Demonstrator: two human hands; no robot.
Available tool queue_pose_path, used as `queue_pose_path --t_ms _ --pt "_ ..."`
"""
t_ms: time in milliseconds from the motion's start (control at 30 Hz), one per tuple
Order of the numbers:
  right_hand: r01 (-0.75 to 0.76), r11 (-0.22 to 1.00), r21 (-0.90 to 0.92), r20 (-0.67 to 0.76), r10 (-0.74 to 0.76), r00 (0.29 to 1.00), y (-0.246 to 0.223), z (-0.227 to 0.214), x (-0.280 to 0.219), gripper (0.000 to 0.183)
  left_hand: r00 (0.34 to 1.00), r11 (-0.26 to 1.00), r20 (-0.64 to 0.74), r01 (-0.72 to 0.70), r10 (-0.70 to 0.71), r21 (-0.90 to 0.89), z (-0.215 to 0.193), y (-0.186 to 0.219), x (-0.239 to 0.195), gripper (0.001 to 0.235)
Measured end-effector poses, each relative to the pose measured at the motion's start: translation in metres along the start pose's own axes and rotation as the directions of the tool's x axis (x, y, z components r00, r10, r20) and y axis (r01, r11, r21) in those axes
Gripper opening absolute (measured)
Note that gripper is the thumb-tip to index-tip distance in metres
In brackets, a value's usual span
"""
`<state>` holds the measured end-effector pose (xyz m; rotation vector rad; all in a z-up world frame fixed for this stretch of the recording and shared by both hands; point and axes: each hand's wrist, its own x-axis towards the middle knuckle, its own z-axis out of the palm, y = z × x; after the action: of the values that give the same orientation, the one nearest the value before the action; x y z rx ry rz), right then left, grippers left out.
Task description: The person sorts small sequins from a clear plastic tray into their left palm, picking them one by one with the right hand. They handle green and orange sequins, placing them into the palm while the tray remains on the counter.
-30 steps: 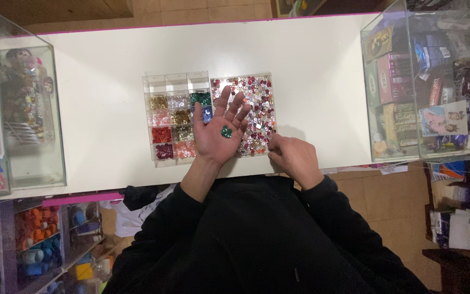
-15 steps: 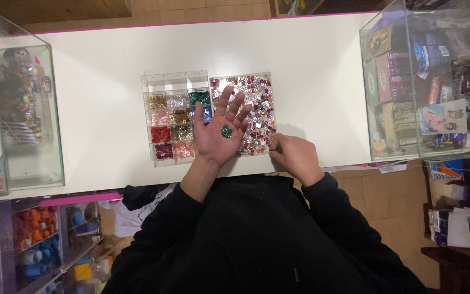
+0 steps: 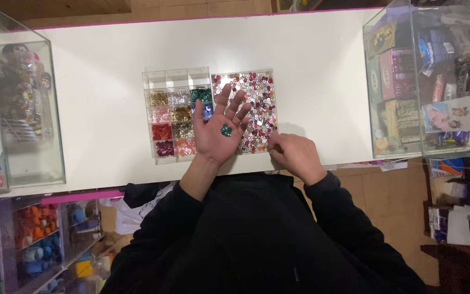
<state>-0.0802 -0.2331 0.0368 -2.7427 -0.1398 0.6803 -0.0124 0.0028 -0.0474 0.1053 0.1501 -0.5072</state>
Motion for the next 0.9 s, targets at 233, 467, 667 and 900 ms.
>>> queue_pose_path --t_ms 233,467,667,900 --pt "0.059 0.993 -0.104 0.014 -0.058 0.998 0.007 0.010 0.008 0.008 1.000 1.000 0.018 0.007 -0.007 -0.001 -0.002 0.003 0.001 0.090" --pt "0.022 0.994 -0.110 -0.007 -0.023 1.000 0.013 0.020 0.019 0.010 0.999 0.999 -0.002 0.032 -0.032 -0.002 0.000 0.003 0.002 0.090" --pt "-0.037 0.999 0.011 0.064 0.036 0.997 0.005 -0.006 0.015 0.012 1.000 1.000 0.008 0.018 -0.018 -0.005 -0.002 0.003 0.003 0.089" --pt "0.094 0.889 0.448 -0.102 -0.054 0.993 -0.012 -0.037 0.012 0.014 1.000 1.000 -0.018 0.010 -0.010 -0.009 0.003 -0.010 0.008 0.095"
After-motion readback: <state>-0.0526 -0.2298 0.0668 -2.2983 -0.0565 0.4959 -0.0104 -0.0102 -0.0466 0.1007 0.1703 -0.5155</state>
